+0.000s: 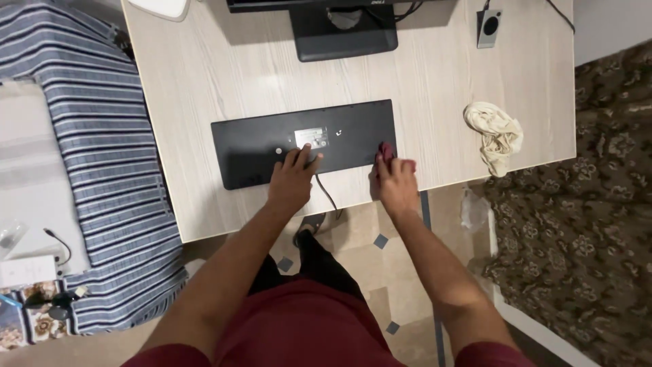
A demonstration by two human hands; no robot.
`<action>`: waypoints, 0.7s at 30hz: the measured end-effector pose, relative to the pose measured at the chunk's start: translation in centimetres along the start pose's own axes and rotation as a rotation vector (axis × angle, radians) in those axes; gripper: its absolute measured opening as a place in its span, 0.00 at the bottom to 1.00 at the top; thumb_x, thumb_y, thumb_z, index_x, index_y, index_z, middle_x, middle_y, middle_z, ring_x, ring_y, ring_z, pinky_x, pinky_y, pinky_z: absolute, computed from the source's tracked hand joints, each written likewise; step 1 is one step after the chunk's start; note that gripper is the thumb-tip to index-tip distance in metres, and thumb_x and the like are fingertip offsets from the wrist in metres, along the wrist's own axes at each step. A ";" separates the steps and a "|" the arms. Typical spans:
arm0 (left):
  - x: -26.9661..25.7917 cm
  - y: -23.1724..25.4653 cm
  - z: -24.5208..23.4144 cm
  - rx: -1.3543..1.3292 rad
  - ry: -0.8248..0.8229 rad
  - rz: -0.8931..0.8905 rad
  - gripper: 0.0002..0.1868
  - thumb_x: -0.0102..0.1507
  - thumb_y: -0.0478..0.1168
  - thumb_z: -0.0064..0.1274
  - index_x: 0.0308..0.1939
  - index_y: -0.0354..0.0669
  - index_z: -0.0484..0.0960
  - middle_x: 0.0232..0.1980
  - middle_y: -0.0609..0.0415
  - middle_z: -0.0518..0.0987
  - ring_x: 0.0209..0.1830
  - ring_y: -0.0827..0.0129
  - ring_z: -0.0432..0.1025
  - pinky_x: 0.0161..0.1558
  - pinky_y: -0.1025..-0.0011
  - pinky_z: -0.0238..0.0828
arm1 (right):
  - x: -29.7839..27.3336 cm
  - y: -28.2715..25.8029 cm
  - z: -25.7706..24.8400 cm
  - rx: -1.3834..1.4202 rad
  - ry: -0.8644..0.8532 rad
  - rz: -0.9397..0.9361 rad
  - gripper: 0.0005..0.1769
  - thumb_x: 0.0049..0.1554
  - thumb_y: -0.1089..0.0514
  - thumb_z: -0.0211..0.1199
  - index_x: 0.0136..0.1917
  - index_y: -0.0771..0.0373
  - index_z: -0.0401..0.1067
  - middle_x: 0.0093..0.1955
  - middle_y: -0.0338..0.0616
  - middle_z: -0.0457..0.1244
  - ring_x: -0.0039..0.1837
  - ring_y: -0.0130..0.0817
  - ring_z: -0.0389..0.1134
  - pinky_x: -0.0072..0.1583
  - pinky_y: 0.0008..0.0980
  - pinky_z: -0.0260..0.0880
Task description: The person wipes a keyboard with a red cloth, flips it to clean the underside, then uses a white cloth to wipe the top and underside again. The person also handles the keyboard cable and places the keyboard back on the desk.
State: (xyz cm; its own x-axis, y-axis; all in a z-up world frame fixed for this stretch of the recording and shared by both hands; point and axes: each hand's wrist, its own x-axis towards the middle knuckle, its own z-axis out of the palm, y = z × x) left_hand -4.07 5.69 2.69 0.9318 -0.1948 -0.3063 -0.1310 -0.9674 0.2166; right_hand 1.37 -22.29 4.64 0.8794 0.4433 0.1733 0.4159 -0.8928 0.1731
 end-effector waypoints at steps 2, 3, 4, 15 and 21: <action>-0.1 -0.4 0.5 0.008 0.095 0.025 0.41 0.58 0.49 0.61 0.75 0.64 0.65 0.79 0.51 0.57 0.75 0.53 0.56 0.54 0.56 0.67 | -1.0 -0.3 0.7 -0.026 -0.060 -0.011 0.31 0.50 0.45 0.64 0.67 0.48 0.75 0.51 0.43 0.60 0.52 0.46 0.66 0.46 0.39 0.74; 0.0 -0.6 0.6 0.006 0.096 0.024 0.41 0.58 0.49 0.61 0.75 0.64 0.65 0.79 0.51 0.57 0.75 0.53 0.56 0.54 0.56 0.67 | -0.8 -0.2 0.7 -0.028 -0.060 -0.013 0.31 0.50 0.45 0.64 0.67 0.48 0.75 0.51 0.43 0.60 0.52 0.46 0.66 0.46 0.39 0.74; 0.0 -0.8 0.7 -0.033 0.125 0.046 0.38 0.58 0.47 0.62 0.73 0.63 0.69 0.78 0.52 0.59 0.74 0.53 0.58 0.53 0.56 0.69 | -0.6 -0.2 0.7 0.002 -0.018 0.109 0.25 0.51 0.47 0.64 0.62 0.48 0.77 0.50 0.41 0.59 0.51 0.45 0.66 0.44 0.39 0.73; -7.2 -12.1 -3.8 -0.795 0.156 -0.658 0.19 0.66 0.59 0.43 0.44 0.52 0.79 0.47 0.47 0.76 0.53 0.51 0.72 0.55 0.51 0.68 | 5.0 -15.3 -3.8 0.451 -0.098 0.363 0.29 0.49 0.55 0.66 0.66 0.49 0.75 0.53 0.45 0.56 0.57 0.51 0.66 0.54 0.47 0.73; -7.4 -15.4 2.2 -0.058 0.382 0.316 0.11 0.60 0.43 0.57 0.47 0.59 0.79 0.48 0.57 0.69 0.46 0.58 0.67 0.38 0.63 0.70 | 6.4 -24.1 -4.4 0.540 -0.422 0.093 0.29 0.55 0.49 0.61 0.70 0.46 0.72 0.53 0.43 0.58 0.56 0.50 0.68 0.53 0.48 0.74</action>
State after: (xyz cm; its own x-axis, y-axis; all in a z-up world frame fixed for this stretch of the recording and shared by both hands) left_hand -9.70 21.65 -0.42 0.9084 -0.3935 0.1417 -0.4182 -0.8580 0.2983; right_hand -3.99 2.42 5.82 0.8862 0.3920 -0.2470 0.2955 -0.8888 -0.3503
